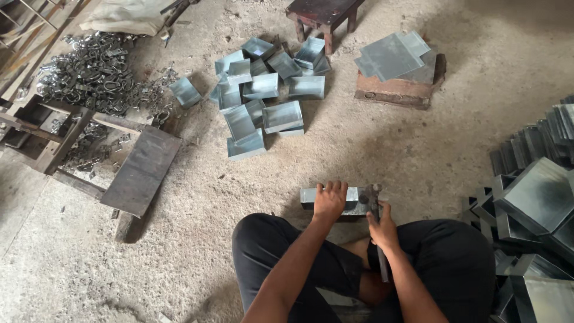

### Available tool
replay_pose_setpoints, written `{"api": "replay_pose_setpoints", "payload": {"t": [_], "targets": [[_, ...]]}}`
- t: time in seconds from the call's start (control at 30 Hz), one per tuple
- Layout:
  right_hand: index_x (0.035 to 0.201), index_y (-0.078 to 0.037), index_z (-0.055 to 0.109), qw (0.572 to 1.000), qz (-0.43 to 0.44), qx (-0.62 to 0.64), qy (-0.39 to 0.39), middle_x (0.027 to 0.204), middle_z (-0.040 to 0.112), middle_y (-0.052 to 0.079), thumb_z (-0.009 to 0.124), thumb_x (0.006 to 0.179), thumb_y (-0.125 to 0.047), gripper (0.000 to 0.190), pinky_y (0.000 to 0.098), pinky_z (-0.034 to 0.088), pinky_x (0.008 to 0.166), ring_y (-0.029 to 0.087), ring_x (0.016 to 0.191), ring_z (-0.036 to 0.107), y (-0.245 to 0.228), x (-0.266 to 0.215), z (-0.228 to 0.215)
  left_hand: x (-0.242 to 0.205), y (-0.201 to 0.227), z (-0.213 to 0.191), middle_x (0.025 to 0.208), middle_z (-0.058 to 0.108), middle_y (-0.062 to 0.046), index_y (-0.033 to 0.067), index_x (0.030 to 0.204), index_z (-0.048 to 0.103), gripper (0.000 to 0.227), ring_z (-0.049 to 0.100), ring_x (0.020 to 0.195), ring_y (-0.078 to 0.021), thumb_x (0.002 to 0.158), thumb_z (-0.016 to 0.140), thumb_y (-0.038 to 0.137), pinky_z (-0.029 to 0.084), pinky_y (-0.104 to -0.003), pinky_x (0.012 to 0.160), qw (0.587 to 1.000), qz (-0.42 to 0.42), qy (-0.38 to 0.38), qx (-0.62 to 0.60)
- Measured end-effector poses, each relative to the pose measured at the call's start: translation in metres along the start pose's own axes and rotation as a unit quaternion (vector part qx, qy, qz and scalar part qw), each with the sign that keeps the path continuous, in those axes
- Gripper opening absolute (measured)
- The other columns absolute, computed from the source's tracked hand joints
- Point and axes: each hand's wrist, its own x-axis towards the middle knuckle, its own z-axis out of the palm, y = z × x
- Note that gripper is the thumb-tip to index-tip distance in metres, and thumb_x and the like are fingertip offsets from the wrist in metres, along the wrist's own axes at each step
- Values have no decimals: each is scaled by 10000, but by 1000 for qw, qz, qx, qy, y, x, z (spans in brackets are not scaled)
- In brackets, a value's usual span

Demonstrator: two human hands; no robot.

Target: The person sits on the floor and uses a hammer to strike a small metal piece placed on a metal block. They repeatedly pick up metal pieces, position them, and hammer them to shape or flatten them.

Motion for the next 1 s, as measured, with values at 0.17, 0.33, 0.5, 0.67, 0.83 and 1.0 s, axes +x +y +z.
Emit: {"api": "replay_pose_setpoints", "payload": {"t": [0.17,0.33,0.5,0.67,0.83,1.0], "targets": [[1441,-225,355,999,-22,-36,-18,670,663,191,672,936,-225,596,441,506,435,342,482,651,3,-1,2,-3,2,-2,1047,674,-61,113,1140,618,201,657,998,-267,952,560,151,473,-497,882,1000,-15,16,-17],[1398,-201,370,998,-47,-43,2,637,638,164,689,925,-215,571,438,514,422,317,460,643,-2,3,2,3,2,-3,1007,665,-55,128,1129,630,213,656,976,-265,935,548,162,470,-492,855,999,-17,35,-17],[1396,-180,358,999,-32,-24,4,626,631,175,677,929,-204,566,440,502,404,322,450,634,-5,1,-1,3,4,-1,1014,665,-51,138,1113,631,198,651,984,-263,943,536,178,469,-488,870,999,-22,19,-12],[1399,-178,367,999,-21,-28,5,611,621,176,673,940,-205,552,429,489,406,321,448,629,-7,0,-2,2,3,1,1028,666,-54,140,1131,624,210,647,1003,-263,947,530,177,465,-501,911,1000,-23,9,-16],[1392,-190,372,1000,-16,10,5,657,608,101,680,933,-203,553,409,506,384,232,479,610,-8,-2,5,-5,-3,0,1072,678,-57,143,1165,625,277,649,1026,-264,906,529,176,462,-502,899,999,-16,39,-10],[1411,-199,362,1000,29,3,-8,639,574,120,665,962,-208,542,405,447,394,230,470,555,-13,0,-4,5,3,-3,1060,681,-54,128,1157,629,263,654,1032,-264,913,541,172,465,-510,899,1000,-19,2,-14]]}}
